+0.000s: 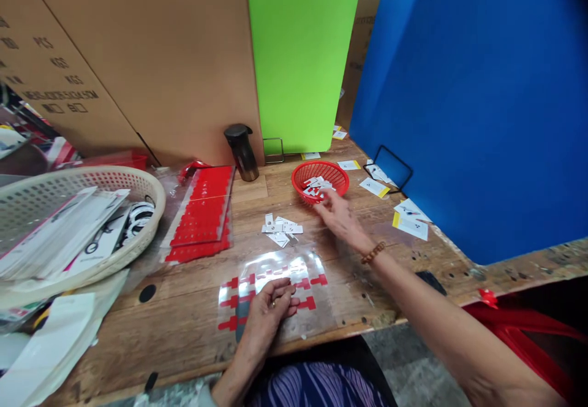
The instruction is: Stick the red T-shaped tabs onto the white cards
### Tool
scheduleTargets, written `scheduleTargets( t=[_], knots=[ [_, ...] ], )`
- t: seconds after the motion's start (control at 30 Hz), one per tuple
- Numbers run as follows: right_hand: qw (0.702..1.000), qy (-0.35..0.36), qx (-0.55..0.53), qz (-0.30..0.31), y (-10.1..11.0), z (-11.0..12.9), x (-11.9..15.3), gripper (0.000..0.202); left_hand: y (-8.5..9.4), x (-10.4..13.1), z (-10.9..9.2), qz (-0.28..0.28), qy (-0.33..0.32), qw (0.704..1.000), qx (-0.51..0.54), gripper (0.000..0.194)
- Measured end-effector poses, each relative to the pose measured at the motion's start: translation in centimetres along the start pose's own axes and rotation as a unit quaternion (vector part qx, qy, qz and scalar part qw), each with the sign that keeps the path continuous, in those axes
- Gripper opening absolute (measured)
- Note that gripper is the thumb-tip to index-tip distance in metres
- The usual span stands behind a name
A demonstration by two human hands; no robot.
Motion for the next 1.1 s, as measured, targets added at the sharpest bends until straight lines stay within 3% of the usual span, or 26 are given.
scheduleTargets(
  t=[0.1, 0.23, 0.37, 0.5, 0.6, 0.7, 0.87, 1.0, 1.1],
  knots=[
    [0.995, 0.057, 0.049, 0.069, -3.1, -0.4, 1.3, 0.012, 0.0, 0.0, 0.0, -0.005, 0.0, 1.0, -0.003, 0.053],
    [0.99, 0.07, 0.069, 0.098, -5.5, -1.3, 1.9, 0.009, 0.0, 0.1, -0.1, -0.005, -0.008, 1.0, -0.002, 0.05],
    [0.991, 0.055, 0.069, 0.104, -5.8, -2.0, 1.5, 0.005, 0.1, 0.0, 0.0, -0.005, -0.006, 1.0, -0.002, 0.052],
    [0.993, 0.032, 0.058, 0.101, -4.5, -1.9, 2.6, 0.011, 0.2, -0.1, 0.2, -0.007, 0.0, 1.0, 0.002, 0.052],
    [0.996, 0.047, 0.049, 0.06, -3.2, -0.9, 5.6, 0.01, -0.3, 0.2, -0.2, -0.025, 0.011, 0.999, 0.024, 0.05],
    [0.989, 0.135, 0.054, 0.001, -2.7, 0.8, 9.9, 0.014, -1.7, 0.7, -1.1, -0.027, 0.019, 0.997, 0.076, 0.046],
    [0.978, 0.201, 0.043, 0.034, -4.1, 2.2, 15.1, 0.019, -3.6, 1.2, -2.7, 0.012, -0.036, 0.987, 0.158, 0.03],
    [0.979, 0.149, -0.07, 0.121, -4.2, 2.0, 15.8, 0.011, -2.8, 1.1, -2.4, -0.001, -0.048, 0.988, 0.144, 0.028],
    [0.963, 0.011, -0.22, 0.154, -3.9, 0.3, 14.8, 0.003, -2.2, 1.1, -2.1, 0.004, -0.023, 0.994, 0.108, 0.03]
  ],
)
Point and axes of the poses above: each hand's wrist, its own x-axis away from the middle knuckle, its own y-axis out of the back of the hand, z = x × y, the point moved 4 cm from there along -x, towards the middle knuckle, and after that the axes turned 9 degrees about -y, right-handed, at the moved point
